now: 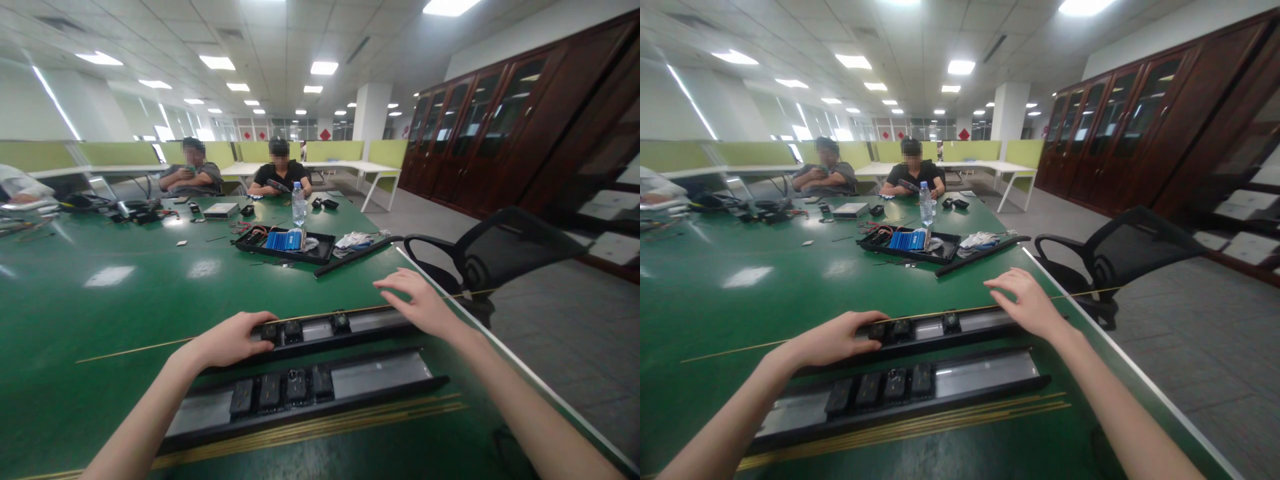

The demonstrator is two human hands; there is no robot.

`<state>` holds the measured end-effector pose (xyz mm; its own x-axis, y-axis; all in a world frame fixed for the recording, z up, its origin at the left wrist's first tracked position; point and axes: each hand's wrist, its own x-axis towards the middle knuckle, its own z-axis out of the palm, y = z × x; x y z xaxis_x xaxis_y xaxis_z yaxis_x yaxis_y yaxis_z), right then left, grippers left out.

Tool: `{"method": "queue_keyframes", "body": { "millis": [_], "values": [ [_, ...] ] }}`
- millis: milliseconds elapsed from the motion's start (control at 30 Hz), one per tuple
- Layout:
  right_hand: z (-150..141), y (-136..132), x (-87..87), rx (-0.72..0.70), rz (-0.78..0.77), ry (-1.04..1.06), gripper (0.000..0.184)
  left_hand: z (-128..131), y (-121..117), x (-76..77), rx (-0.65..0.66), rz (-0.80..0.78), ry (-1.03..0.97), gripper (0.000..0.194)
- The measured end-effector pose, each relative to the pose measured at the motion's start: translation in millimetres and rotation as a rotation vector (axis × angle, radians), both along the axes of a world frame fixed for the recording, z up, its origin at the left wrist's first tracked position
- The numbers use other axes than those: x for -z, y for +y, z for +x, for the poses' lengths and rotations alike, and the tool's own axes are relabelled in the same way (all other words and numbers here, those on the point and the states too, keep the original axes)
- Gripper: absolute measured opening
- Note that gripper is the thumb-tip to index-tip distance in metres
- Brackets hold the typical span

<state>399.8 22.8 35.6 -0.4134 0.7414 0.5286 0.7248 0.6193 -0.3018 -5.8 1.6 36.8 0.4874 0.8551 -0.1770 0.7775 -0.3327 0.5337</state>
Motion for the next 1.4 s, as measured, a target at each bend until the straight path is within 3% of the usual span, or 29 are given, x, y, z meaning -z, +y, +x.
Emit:
{"method": "queue_keyframes", "body": {
  "millis": [133,333,667,1400],
  "values": [
    [-42.1,-9.1,20.2,-0.093,0.017,-0.062,0.015,-1.1,0.3,0.8,-0.003,0.016,0.011,0.051],
    [-54.4,-10.7,39.0,-0.124,0.036,-0.023,0.021,-3.7,0.9,4.0,-0.020,0.043,0.058,0.052],
    [-55.2,-8.3,45.6,-0.209,0.076,-0.054,0.035,-2.9,2.4,5.0,-0.030,0.067,0.082,0.047],
    [-53.9,-6.6,50.4,-0.176,0.029,0.022,0.025,-5.1,4.8,5.7,-0.018,0.093,0.075,0.047]
  ]
}}
